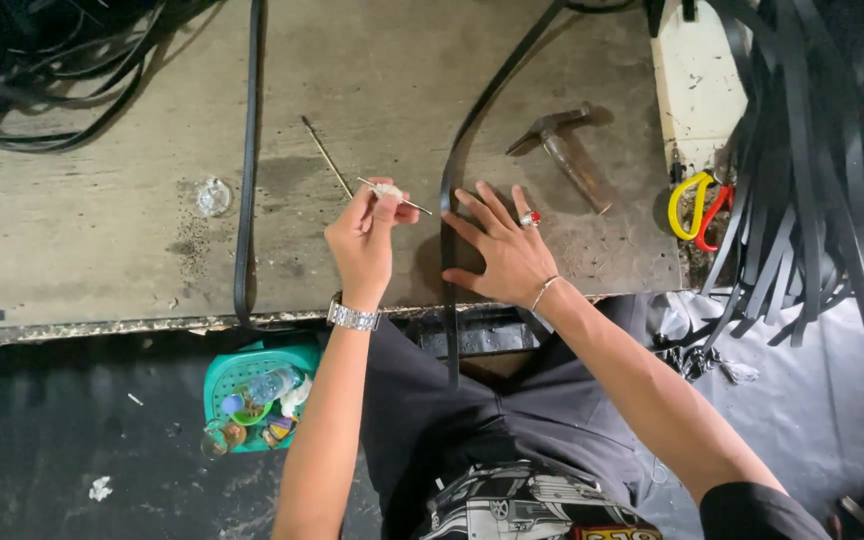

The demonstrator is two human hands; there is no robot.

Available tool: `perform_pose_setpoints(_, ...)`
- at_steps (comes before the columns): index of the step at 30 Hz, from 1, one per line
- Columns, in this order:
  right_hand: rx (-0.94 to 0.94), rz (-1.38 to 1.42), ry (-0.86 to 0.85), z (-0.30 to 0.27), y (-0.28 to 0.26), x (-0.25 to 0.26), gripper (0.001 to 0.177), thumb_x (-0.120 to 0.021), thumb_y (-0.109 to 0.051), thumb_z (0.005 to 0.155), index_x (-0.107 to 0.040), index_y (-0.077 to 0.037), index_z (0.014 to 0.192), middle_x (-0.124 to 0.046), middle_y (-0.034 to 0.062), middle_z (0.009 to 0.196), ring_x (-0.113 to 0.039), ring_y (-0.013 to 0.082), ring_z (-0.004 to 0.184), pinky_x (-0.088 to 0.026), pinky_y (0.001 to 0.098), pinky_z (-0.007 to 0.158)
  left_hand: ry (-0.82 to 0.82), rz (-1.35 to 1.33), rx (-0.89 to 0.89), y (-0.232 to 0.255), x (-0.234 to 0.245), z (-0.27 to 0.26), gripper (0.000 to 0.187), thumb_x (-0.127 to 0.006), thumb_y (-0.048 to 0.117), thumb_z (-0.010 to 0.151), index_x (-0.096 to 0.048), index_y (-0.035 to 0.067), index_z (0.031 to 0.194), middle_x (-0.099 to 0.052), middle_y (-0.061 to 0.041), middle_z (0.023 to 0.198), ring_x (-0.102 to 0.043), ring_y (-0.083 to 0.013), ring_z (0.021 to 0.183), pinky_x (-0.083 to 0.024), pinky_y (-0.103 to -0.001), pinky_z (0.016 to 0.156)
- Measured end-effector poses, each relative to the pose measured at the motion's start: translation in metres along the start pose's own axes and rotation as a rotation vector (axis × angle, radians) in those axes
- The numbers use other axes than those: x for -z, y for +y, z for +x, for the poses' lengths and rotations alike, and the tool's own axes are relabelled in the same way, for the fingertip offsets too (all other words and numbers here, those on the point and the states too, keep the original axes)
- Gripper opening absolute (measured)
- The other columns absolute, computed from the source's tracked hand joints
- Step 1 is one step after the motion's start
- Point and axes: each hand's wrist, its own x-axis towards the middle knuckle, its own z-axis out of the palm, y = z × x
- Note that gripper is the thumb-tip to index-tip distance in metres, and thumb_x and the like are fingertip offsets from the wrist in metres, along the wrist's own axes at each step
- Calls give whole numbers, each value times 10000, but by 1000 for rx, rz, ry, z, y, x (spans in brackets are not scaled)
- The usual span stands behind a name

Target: The person uses a hammer and a small metal tool to repeatedly strike and secure a metal fastener onto a black belt strap. They adjust the strap and fastener position multiple times while continuing to hammer the fastener into place.

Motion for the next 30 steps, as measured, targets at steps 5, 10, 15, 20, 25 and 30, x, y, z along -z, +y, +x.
perform_pose_setpoints(5, 58, 12, 179, -3, 7, -17, 973, -628, -747, 819, -399, -168, 1568, -334, 29, 1652, -211, 215, 1568, -81, 587, 1266, -116, -93, 110, -24, 7, -5, 309, -545, 143, 1086, -595, -115, 1247, -728, -303, 997, -769, -360, 913, -672, -430, 809)
perform_pose_setpoints(10, 87, -27, 196, -4, 8, -20, 940, -613, -744, 836, -453, -145, 1542, -330, 55, 1662, -232, 239, 1567, -95, 598, 1257, -114, -145, 112, -47, 4, -17, 314, -589, 101, 1068, -555, -102, 1304, -705, -337, 1029, -766, -405, 890, -674, -452, 781)
perform_pose_setpoints(15, 120, -36, 153, -3, 5, -8, 932, -616, -763, 809, -480, -184, 1526, -310, 71, 1663, -208, 268, 1571, -108, 632, 1247, -122, -185, 120, -55, 6, -21, 305, -646, 67, 1030, -590, -111, 1271, -716, -328, 1037, -772, -385, 900, -675, -428, 777)
perform_pose_setpoints(20, 126, -49, 143, -3, 4, -7, 938, -605, -776, 796, -449, -238, 1549, -300, 82, 1660, -207, 282, 1570, -106, 637, 1243, -175, -140, 93, -53, 4, -23, 301, -688, 90, 1008, -620, -92, 1238, -734, -304, 978, -782, -358, 858, -674, -389, 746)
perform_pose_setpoints(25, 105, -41, 108, -3, 3, -5, 934, -603, -775, 795, -441, -252, 1553, -286, 81, 1667, -190, 279, 1575, -92, 638, 1247, -190, -45, 48, -53, 3, -22, 284, -678, 101, 1016, -627, -72, 1235, -750, -279, 959, -789, -318, 840, -676, -371, 729)
perform_pose_setpoints(30, 94, -40, 81, -3, 1, -3, 932, -603, -776, 795, -445, -250, 1547, -273, 78, 1674, -175, 275, 1580, -97, 638, 1249, -201, -1, 44, -48, 0, -22, 269, -659, 92, 1023, -629, -58, 1244, -754, -274, 963, -789, -296, 859, -675, -364, 755)
